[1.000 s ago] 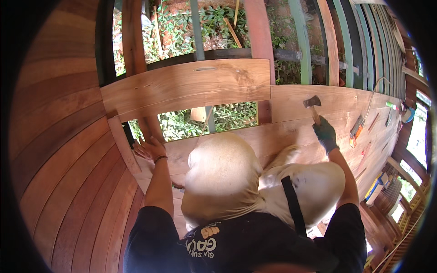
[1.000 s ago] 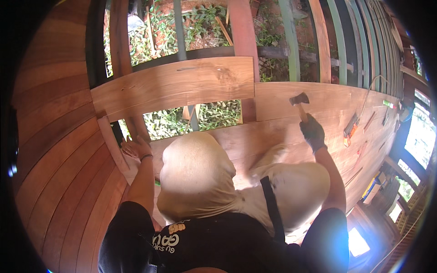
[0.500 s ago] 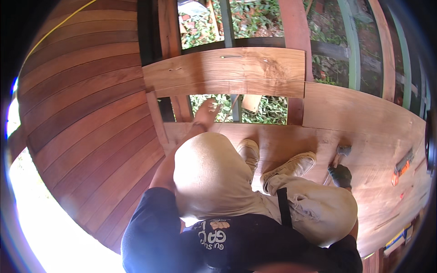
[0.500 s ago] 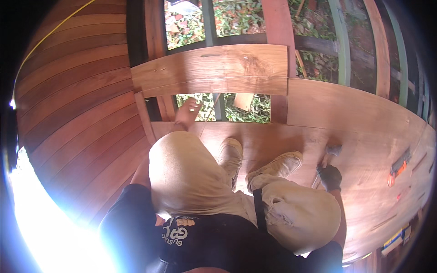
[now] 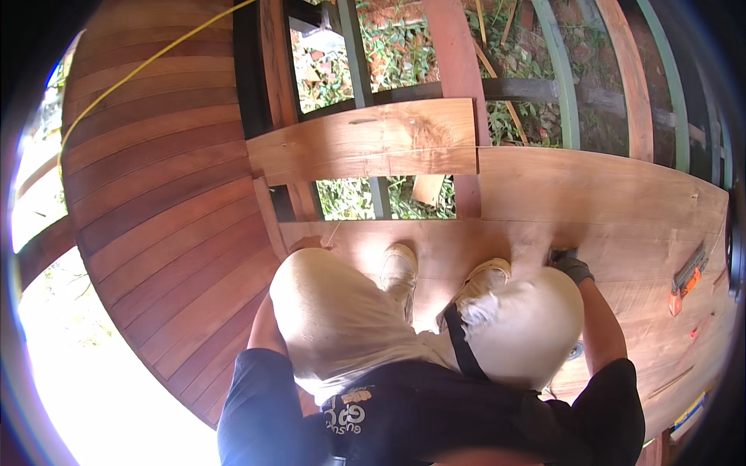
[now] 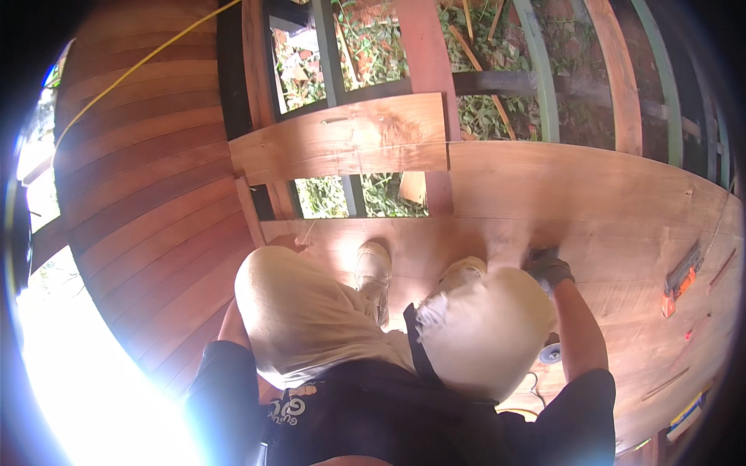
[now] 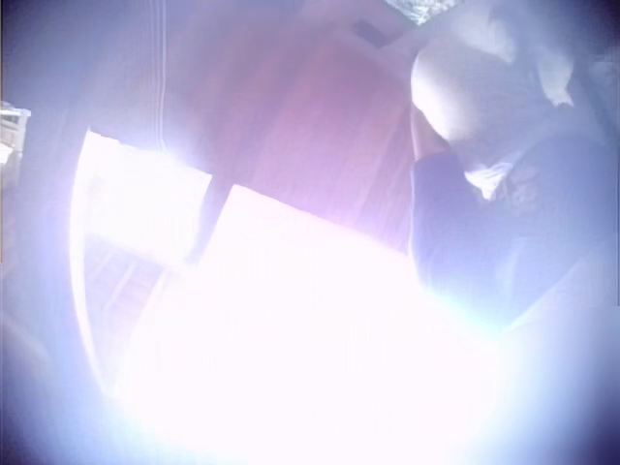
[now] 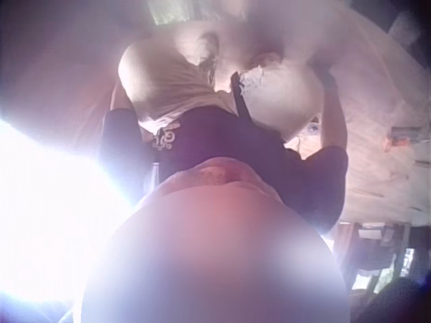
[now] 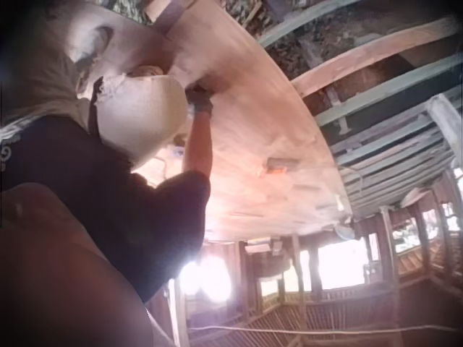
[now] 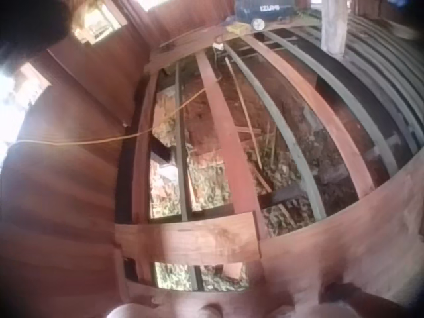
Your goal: The person installs wooden floorboards on a partially completed floor. They use a hammer and a nail gun to secure the boards, then sand the surface with an electric sander.
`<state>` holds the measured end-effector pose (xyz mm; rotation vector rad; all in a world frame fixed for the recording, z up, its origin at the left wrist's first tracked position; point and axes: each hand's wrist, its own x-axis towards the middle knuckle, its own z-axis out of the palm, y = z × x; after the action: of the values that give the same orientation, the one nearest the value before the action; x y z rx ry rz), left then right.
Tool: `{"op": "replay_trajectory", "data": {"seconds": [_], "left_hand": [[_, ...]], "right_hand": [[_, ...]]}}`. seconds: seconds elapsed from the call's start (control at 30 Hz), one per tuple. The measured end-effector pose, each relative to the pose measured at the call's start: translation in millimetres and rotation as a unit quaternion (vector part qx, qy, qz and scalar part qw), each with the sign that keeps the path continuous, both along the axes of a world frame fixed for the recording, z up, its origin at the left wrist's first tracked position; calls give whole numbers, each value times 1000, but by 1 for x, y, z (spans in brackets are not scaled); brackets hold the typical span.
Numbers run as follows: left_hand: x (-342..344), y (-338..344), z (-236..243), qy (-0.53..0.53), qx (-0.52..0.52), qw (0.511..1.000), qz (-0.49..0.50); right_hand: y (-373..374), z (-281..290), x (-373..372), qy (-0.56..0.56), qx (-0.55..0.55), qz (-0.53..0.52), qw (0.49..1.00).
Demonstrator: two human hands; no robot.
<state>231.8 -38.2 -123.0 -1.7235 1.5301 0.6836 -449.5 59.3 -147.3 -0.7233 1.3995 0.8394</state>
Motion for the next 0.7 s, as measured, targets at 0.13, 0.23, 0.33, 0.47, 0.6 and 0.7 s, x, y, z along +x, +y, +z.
{"op": "replay_trajectory", "data": {"seconds": [0.13, 0.23, 0.33, 0.47, 0.6, 0.7], "left_hand": [[33, 5, 37, -59, -50, 995, 62], [55, -29, 44, -21, -120, 983, 137], [59, -92, 16, 54, -224, 968, 101], [61, -150, -32, 165, -270, 938, 140], [76, -209, -91, 194, -352, 916, 9], [109, -251, -125, 147, -405, 900, 72]], "right_hand": [[-3, 8, -12, -2, -19, 1, 1000], [3, 15, -5, 5, -29, 10, 1000], [11, 14, 11, 13, -35, 25, 999], [14, 9, 39, 36, -44, 64, 996], [3, 10, 76, 107, -72, 139, 982], [-15, 21, 117, 120, -156, 281, 939]]}}
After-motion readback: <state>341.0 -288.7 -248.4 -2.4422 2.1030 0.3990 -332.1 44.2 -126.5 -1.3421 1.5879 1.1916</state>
